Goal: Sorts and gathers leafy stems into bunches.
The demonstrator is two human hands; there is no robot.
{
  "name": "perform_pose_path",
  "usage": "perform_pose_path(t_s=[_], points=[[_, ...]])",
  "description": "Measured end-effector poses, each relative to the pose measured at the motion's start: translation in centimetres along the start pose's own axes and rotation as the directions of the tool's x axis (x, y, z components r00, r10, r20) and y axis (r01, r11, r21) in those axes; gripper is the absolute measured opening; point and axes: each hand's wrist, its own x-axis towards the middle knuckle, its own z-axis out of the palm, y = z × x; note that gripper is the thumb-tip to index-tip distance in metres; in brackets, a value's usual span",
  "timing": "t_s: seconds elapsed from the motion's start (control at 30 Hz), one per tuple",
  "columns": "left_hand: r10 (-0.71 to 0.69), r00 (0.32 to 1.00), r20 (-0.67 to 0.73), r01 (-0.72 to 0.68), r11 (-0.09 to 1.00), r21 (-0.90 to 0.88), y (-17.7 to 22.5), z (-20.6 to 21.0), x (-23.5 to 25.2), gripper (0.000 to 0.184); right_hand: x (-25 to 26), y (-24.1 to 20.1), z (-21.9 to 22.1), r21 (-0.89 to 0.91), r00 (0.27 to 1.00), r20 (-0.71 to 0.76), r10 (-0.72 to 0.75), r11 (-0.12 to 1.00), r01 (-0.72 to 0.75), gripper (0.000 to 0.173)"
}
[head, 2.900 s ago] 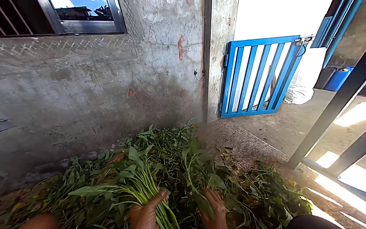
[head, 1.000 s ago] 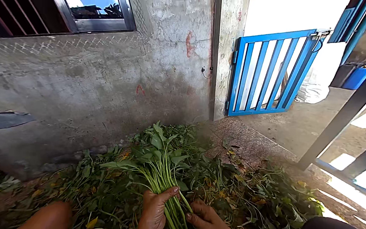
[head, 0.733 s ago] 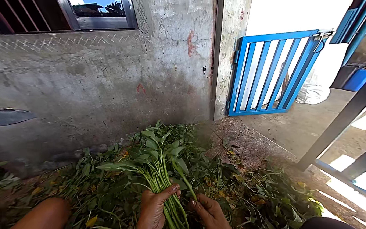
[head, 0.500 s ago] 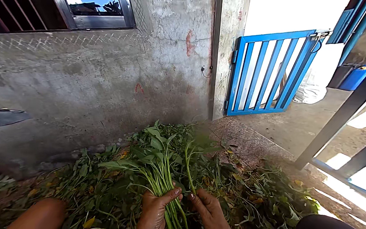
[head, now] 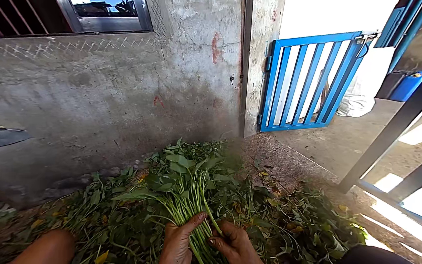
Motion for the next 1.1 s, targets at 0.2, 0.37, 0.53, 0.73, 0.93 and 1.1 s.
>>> perform_pose_path(t_s=[0.2,0.37,0.53,0.73,0.93,1.1], points=[[-0.093,0.996,-0.001,0.093,0.995,0.026,0.4,-0.4,0.0,0.037,-0.5,-0.3,0.2,0.090,0.998,0.010,0.059,0.994,-0.060,0.025],[-0.121,0.992,0.021,0.120,0.992,0.033,0.0,-0.1,-0.2,0.033,0.1,-0.5,0.4,-0.080,0.998,-0.031,0.053,0.995,-0.056,0.036],[-0.085,0.996,0.039,0.084,0.995,0.047,-0.4,-0.2,-0.2,0.028,0.1,0.1,0.6,-0.342,0.997,-0.029,-0.075,0.938,0.061,0.039],[-0.069,0.997,0.021,0.065,0.984,0.165,-0.7,0.2,-0.4,0.039,0.0,0.1,0.7,-0.346,0.993,0.067,-0.101,0.931,0.118,0.037],[0.089,0.969,-0.231,-0.067,0.993,0.102,1.0,-0.6,1.1,0.031,-1.2,1.9,0.3,-0.645,0.961,0.076,-0.267,0.722,0.251,0.030],[0.186,0.904,-0.384,-0.168,0.983,0.080,2.1,-1.8,1.9,0.025,-3.9,4.3,-0.1,-0.743,0.946,0.107,-0.306,0.607,0.281,0.023]])
